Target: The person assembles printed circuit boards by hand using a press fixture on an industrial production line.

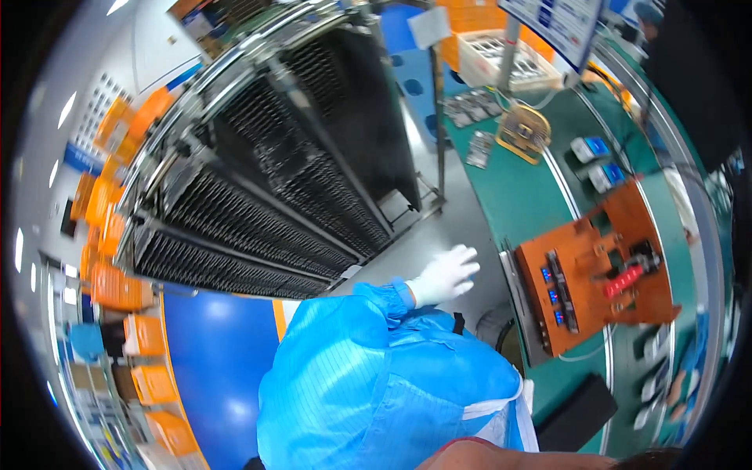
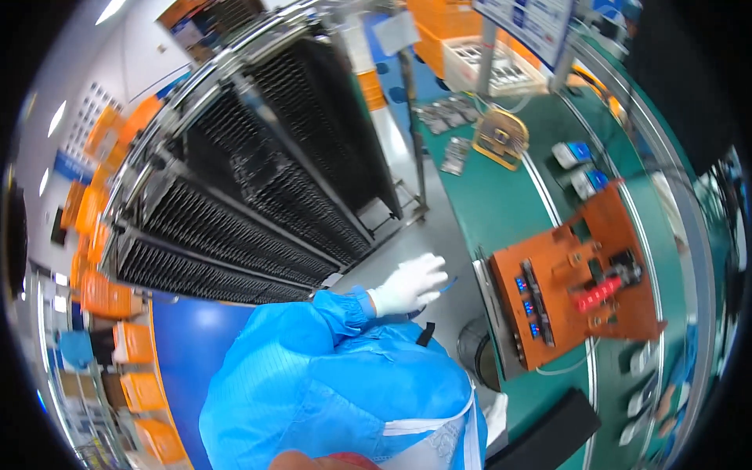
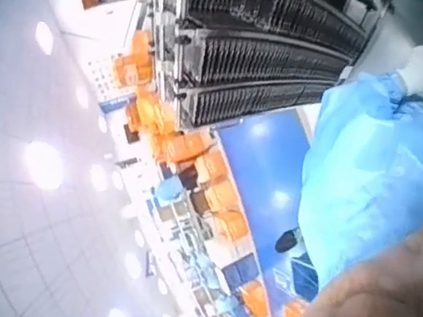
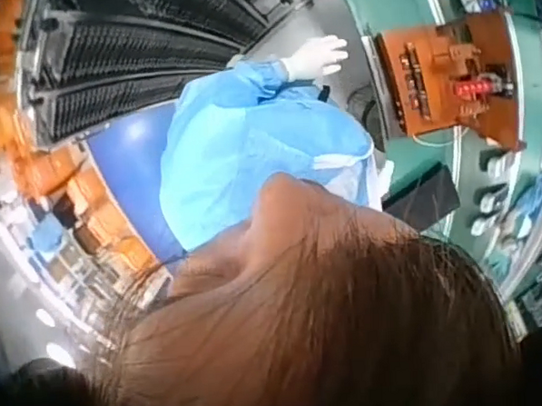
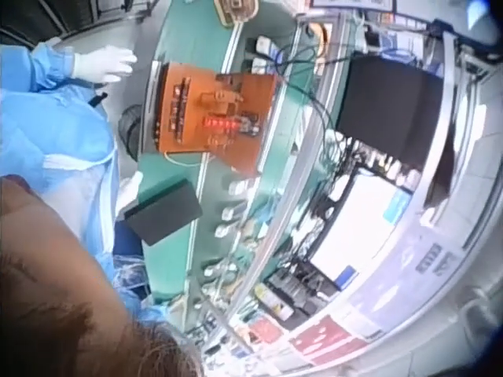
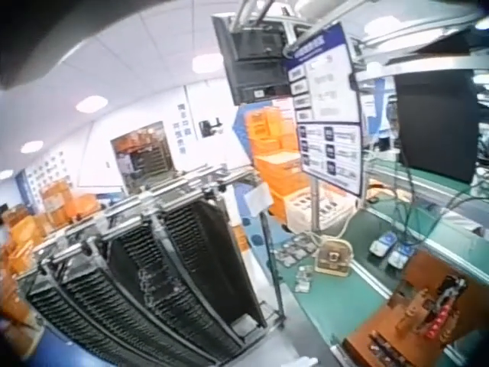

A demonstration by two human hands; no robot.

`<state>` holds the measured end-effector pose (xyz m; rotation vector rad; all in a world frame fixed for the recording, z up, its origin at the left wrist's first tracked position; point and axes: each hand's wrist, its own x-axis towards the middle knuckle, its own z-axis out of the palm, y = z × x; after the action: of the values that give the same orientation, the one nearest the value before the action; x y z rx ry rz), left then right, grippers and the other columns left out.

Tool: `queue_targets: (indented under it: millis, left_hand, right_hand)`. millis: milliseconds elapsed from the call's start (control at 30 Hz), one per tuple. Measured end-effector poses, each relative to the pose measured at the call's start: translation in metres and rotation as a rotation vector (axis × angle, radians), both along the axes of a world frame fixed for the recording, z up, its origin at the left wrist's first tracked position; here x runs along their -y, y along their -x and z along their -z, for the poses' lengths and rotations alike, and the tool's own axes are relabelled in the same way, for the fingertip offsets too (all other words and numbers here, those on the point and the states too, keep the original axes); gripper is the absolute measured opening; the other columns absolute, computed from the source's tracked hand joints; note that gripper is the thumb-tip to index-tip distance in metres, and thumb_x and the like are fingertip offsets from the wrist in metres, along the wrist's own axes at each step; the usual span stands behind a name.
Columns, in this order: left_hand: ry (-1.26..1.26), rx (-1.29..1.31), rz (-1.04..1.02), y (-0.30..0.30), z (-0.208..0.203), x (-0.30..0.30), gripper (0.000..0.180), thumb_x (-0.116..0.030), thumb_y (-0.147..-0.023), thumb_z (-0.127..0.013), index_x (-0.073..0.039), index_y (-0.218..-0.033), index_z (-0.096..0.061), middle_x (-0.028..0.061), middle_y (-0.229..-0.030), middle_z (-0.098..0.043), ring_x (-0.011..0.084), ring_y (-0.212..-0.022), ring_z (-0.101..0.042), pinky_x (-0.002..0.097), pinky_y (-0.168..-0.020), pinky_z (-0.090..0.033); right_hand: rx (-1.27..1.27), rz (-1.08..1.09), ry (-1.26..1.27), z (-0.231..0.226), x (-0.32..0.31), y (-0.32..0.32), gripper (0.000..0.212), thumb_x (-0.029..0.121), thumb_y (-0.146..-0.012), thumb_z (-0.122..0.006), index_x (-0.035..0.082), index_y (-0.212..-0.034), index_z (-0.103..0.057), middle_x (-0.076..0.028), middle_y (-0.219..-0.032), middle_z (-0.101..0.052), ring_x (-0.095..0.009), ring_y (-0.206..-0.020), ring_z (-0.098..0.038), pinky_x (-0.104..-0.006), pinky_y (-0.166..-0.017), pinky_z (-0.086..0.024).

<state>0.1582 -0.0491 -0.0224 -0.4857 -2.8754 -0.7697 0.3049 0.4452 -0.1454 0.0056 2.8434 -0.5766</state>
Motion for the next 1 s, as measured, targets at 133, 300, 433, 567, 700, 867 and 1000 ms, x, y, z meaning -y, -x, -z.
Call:
queue_targets:
  millis: [133, 300, 433, 567, 700, 867, 1000]
  left_hand:
    - [-0.032, -0.405, -0.474, -0.010, -0.054, 0.098, 0.044, -0.018, -0.079, -0.081, -0.006, -0.120, -0.069, 0.0213, -0.134, -0.061, 0.0469, -0.127, -0.058, 0.0553, -0.107, -0.053]
    - [0.413, -0.864, -1.168, -0.097, -0.175, 0.218, 0.060, -0.031, -0.084, -0.083, 0.000, -0.131, -0.064, 0.0254, -0.147, -0.051, 0.0488, -0.141, -0.045, 0.0620, -0.120, -0.037]
    - [0.616, -0.773, -1.343, -0.157, -0.248, 0.288, 0.077, -0.047, -0.092, -0.083, 0.005, -0.144, -0.061, 0.0279, -0.152, -0.059, 0.0460, -0.145, -0.051, 0.0546, -0.123, -0.039]
    - [0.705, -0.481, -1.277, -0.176, -0.276, 0.363, 0.079, -0.060, -0.098, -0.071, 0.003, -0.144, -0.063, 0.0286, -0.146, -0.065, 0.0435, -0.140, -0.059, 0.0501, -0.120, -0.044]
    - [0.689, -0.332, -1.236, -0.198, -0.280, 0.361, 0.068, -0.049, -0.096, -0.078, 0.001, -0.142, -0.066, 0.0266, -0.143, -0.068, 0.0421, -0.135, -0.063, 0.0485, -0.117, -0.048]
    - [0.830, -0.674, -1.019, -0.216, -0.267, 0.262, 0.054, 0.013, -0.084, -0.065, -0.005, -0.134, -0.074, 0.0155, -0.127, -0.078, 0.0353, -0.118, -0.074, 0.0436, -0.107, -0.057]
    - [0.959, -0.700, -1.046, -0.243, -0.293, 0.172, 0.064, 0.020, -0.077, -0.060, -0.003, -0.135, -0.075, 0.0152, -0.130, -0.078, 0.0337, -0.119, -0.075, 0.0431, -0.106, -0.058]
  right_hand:
    - [-0.126, -0.259, 0.100, 0.018, 0.048, 0.064, 0.048, 0.005, -0.097, -0.070, 0.004, -0.144, -0.060, -0.026, -0.135, -0.071, -0.046, -0.113, -0.073, -0.0501, -0.094, -0.061]
    - [-0.304, -0.457, 0.202, -0.043, 0.115, 0.127, 0.040, 0.006, -0.100, -0.068, 0.005, -0.139, -0.065, -0.022, -0.124, -0.076, -0.044, -0.105, -0.075, -0.0486, -0.092, -0.062]
    - [-0.219, -0.501, 0.214, -0.061, 0.142, 0.142, 0.035, 0.006, -0.101, -0.068, 0.004, -0.135, -0.069, -0.022, -0.120, -0.077, -0.042, -0.107, -0.076, -0.0481, -0.094, -0.062]
    - [0.095, -0.244, 0.465, 0.036, 0.123, 0.150, 0.032, 0.007, -0.101, -0.069, 0.005, -0.133, -0.071, -0.023, -0.115, -0.078, -0.041, -0.104, -0.077, -0.0470, -0.093, -0.062]
    - [-0.132, -0.637, 0.197, -0.052, 0.170, 0.161, 0.031, 0.009, -0.101, -0.070, 0.007, -0.132, -0.073, -0.021, -0.120, -0.078, -0.039, -0.106, -0.077, -0.0459, -0.096, -0.062]
    - [-0.235, -0.490, 0.398, -0.020, 0.163, 0.149, 0.030, 0.011, -0.101, -0.071, 0.009, -0.131, -0.073, -0.018, -0.120, -0.079, -0.038, -0.106, -0.077, -0.0455, -0.096, -0.062]
    - [-0.228, -0.637, 0.392, -0.055, 0.184, 0.155, 0.034, 0.010, -0.098, -0.071, 0.008, -0.132, -0.072, -0.020, -0.117, -0.078, -0.041, -0.099, -0.076, -0.0484, -0.089, -0.061]
